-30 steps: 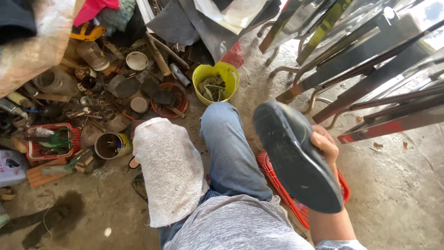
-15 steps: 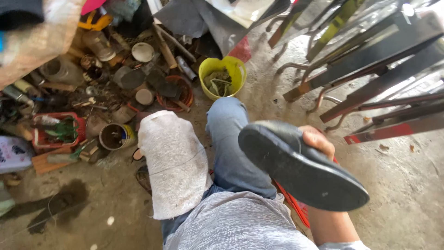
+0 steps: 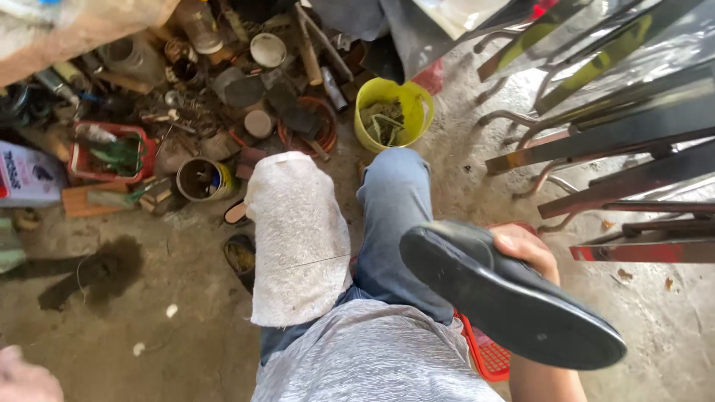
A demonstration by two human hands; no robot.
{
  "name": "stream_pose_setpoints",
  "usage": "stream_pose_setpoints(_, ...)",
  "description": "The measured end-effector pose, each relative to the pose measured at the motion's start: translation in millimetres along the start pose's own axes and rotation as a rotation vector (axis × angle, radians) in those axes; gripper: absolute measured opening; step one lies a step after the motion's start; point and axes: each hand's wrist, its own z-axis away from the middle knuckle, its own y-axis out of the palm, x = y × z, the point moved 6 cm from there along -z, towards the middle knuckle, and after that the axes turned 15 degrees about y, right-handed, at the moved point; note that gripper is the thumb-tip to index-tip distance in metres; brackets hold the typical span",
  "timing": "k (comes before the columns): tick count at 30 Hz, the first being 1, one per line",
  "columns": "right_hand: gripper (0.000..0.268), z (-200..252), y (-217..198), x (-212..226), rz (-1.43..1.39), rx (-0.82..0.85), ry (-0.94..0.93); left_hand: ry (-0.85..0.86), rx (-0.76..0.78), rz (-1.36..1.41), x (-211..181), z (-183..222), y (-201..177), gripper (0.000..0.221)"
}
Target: Stitching the sole of a shoe by hand using a needle and thread
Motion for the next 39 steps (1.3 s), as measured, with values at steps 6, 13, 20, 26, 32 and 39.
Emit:
stream_pose_setpoints(6, 0.044, 0.6, -32.3, -33.4, -0.211, -0.275, 0.033, -0.003, 0.162, 0.295, -169.6, -106.7, -162.4, 0.036)
stream_pose_setpoints(13, 0.036, -1.1, -32.3, -45.5, -0.277, -0.408, 0.083, 0.475, 0.438, 2.040, -435.6, -153.6, -344.2, 0.070)
stream_pose_setpoints(20, 0.045, 23.1, -22.4, -43.7, -0.270, -0.422, 0.009, 0.478, 0.612, 2.232, -446.5, -147.7, -329.7, 0.024)
stream_pose_setpoints(26, 0.037, 10.9, 0.4, -11.5, -0.240, -0.517, -0.190, -0.232, 0.184, 1.702, -349.6, -166.2, -282.4, 0.016)
stream_pose_setpoints(32, 0.035, -17.6, -140.5, -58.2, -0.044, -0.809, -0.598, -0.599, 0.217, 1.643, -153.2, -79.4, -116.3, 0.017)
stream_pose_setpoints(39, 0.033, -45.6, -138.1, -74.6, 0.025, -0.751, -0.580, -0.912, 0.557, 1.565, 61.4, -44.0, 59.0, 0.037)
